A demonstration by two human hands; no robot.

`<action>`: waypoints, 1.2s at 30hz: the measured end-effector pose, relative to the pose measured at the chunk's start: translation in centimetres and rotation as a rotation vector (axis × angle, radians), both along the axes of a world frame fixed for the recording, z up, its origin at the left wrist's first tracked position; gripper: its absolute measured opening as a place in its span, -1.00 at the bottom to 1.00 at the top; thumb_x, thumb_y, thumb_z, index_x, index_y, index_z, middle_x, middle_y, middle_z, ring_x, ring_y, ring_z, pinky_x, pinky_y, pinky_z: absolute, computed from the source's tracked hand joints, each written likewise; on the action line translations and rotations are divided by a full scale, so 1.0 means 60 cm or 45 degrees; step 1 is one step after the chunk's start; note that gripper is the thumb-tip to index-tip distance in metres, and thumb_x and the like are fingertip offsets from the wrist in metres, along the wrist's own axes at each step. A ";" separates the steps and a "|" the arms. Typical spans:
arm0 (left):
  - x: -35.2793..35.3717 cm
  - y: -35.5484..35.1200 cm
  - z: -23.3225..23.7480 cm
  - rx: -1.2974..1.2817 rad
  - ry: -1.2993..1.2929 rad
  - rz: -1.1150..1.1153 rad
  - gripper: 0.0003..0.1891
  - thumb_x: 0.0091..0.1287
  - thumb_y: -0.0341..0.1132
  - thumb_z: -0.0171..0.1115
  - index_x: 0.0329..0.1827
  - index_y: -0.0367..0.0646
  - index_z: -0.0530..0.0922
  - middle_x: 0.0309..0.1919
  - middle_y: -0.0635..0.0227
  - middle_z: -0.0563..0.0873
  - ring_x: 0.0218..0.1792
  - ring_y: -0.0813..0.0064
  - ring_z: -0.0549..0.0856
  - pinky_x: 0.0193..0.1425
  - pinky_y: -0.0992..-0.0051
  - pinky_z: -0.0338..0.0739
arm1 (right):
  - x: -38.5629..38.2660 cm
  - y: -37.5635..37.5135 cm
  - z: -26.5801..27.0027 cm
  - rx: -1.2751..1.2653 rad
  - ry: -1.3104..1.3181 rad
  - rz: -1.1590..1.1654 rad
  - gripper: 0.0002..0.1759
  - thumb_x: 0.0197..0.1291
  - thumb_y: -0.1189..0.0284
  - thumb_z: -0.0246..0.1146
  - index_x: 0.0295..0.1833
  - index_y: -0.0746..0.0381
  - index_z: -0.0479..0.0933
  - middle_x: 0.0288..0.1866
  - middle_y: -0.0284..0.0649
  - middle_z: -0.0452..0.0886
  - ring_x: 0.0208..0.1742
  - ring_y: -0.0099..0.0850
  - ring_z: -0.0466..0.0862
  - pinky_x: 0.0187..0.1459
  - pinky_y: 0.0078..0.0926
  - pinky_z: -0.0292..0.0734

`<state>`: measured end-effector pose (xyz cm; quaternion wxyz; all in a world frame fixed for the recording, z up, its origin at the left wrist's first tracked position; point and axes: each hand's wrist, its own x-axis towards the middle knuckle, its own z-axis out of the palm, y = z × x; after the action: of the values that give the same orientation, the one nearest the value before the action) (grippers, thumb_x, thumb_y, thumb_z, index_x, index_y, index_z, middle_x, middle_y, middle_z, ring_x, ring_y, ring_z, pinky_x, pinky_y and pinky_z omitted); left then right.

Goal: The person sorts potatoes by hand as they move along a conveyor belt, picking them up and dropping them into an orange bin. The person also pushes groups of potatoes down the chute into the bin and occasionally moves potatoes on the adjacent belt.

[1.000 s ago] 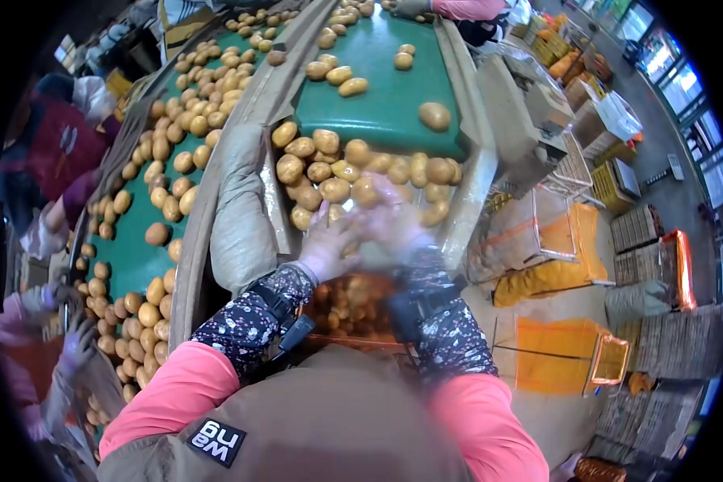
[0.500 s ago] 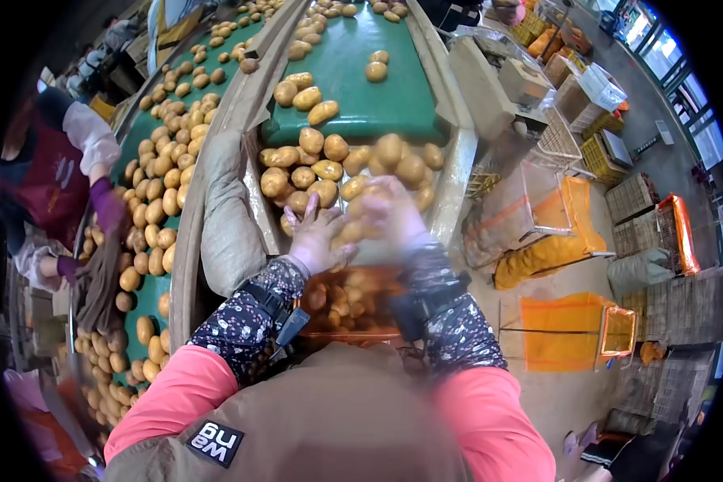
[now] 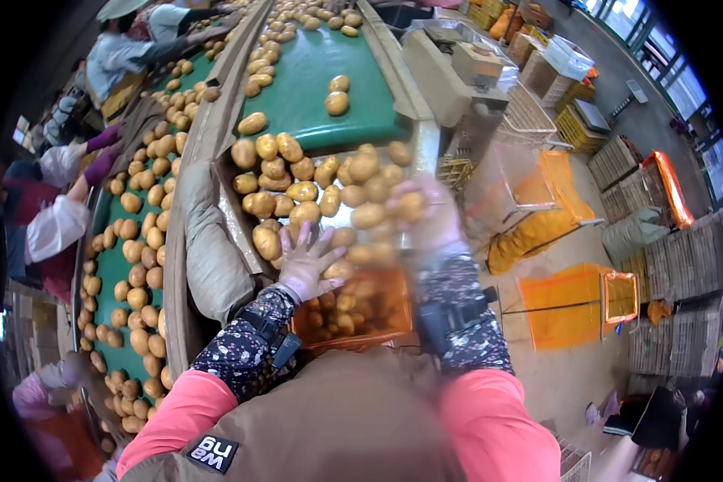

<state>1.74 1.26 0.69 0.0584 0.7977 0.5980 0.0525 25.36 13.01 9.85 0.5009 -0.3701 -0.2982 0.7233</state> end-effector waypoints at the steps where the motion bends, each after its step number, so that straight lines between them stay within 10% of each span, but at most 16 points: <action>1: -0.003 0.006 0.001 0.003 -0.001 -0.034 -0.29 0.15 0.29 0.30 0.40 0.39 0.46 0.56 0.34 0.22 0.59 -0.16 -0.05 0.46 -0.47 -0.43 | 0.030 0.011 0.007 -0.027 0.168 -0.137 -0.63 0.42 0.08 0.05 -0.19 0.16 0.54 -0.22 -0.22 0.64 -0.30 -0.28 0.66 -0.60 -0.58 0.41; 7: -0.017 0.029 0.002 -0.002 0.023 -0.109 -0.24 0.09 0.28 0.35 0.41 0.33 0.47 0.54 0.26 0.27 0.60 -0.08 -0.01 0.49 -0.41 -0.42 | 0.207 0.021 -0.249 -0.443 0.475 -0.156 -0.61 0.38 -0.01 0.05 -0.01 0.06 0.53 -0.25 -0.22 0.64 -0.27 -0.17 0.66 -0.57 -0.47 0.53; 10: -0.017 0.041 0.011 0.011 0.043 -0.117 -0.25 0.09 0.28 0.36 0.39 0.32 0.49 0.55 0.26 0.26 0.60 -0.03 -0.01 0.51 -0.38 -0.44 | 0.310 -0.014 -0.501 -0.492 -0.148 -0.052 -0.58 0.43 -0.01 0.00 0.07 0.08 0.49 -0.20 -0.21 0.60 -0.22 -0.17 0.63 -0.47 -0.30 0.60; 12: -0.016 0.039 0.011 -0.014 0.058 -0.107 -0.25 0.10 0.28 0.35 0.40 0.31 0.49 0.55 0.26 0.25 0.61 -0.02 -0.01 0.52 -0.37 -0.44 | 0.417 0.017 -0.721 0.430 -1.064 -0.137 -0.58 0.46 -0.02 -0.03 0.09 0.07 0.46 -0.12 -0.23 0.57 -0.14 -0.18 0.61 -0.35 -0.18 0.65; 14: -0.012 0.038 0.017 -0.048 0.077 -0.093 -0.24 0.11 0.29 0.34 0.41 0.29 0.48 0.57 0.28 0.21 0.61 -0.01 -0.02 0.52 -0.36 -0.44 | 0.468 0.055 -0.676 0.291 -0.949 -0.403 -0.57 0.47 -0.05 -0.04 0.05 0.06 0.44 -0.12 -0.25 0.55 -0.15 -0.19 0.60 -0.28 -0.14 0.67; 16: -0.015 0.037 0.006 0.017 0.071 -0.096 -0.25 0.08 0.26 0.37 0.38 0.28 0.51 0.54 0.30 0.28 0.59 -0.03 0.04 0.49 -0.41 -0.35 | 0.387 0.070 -0.225 -0.363 -0.209 -0.944 -0.54 0.46 -0.09 -0.04 0.04 0.06 0.45 -0.25 -0.23 0.56 -0.37 -0.21 0.59 -0.39 -0.32 0.66; 21: -0.015 0.043 0.005 0.030 0.057 -0.093 -0.26 0.09 0.26 0.38 0.38 0.27 0.51 0.55 0.30 0.26 0.59 -0.03 0.04 0.47 -0.44 -0.35 | 0.452 0.213 0.008 -0.161 -0.011 -1.083 -0.55 0.45 -0.06 0.03 0.04 0.08 0.52 -0.24 -0.22 0.63 -0.28 -0.27 0.66 -0.29 -0.37 0.68; 28: -0.015 0.033 0.009 -0.068 0.076 -0.059 -0.29 0.10 0.22 0.39 0.36 0.29 0.53 0.55 0.31 0.26 0.59 -0.01 0.05 0.46 -0.47 -0.38 | 0.064 0.089 0.056 0.433 -0.363 -0.054 -0.57 0.32 0.32 0.26 0.26 0.18 0.47 -0.04 -0.33 0.60 -0.17 -0.54 0.63 -0.11 -0.55 0.58; 33: -0.018 0.010 0.041 -0.191 0.097 0.035 -0.41 0.12 0.10 0.40 0.26 0.27 0.61 0.49 0.33 0.36 0.53 0.05 0.21 0.48 -0.43 -0.29 | -0.144 0.000 -0.071 1.357 -1.626 0.494 -0.31 0.24 0.14 0.26 0.46 0.13 0.37 0.46 0.01 0.40 0.42 -0.18 0.47 0.39 -0.40 0.37; 36: -0.032 0.009 0.033 0.040 -0.016 0.158 -0.60 0.20 0.01 0.33 0.08 0.13 0.67 0.37 0.28 0.50 0.49 0.08 0.29 0.53 -0.30 -0.18 | -0.164 -0.049 -0.062 1.090 -2.016 0.803 -0.27 0.19 0.09 0.23 0.49 0.01 0.35 0.52 0.01 0.30 0.54 -0.01 0.26 0.52 0.00 0.08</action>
<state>-0.18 1.82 2.66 0.0462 0.7596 0.6449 0.0704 15.49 10.08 6.14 0.0285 -0.4403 -0.8762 0.1938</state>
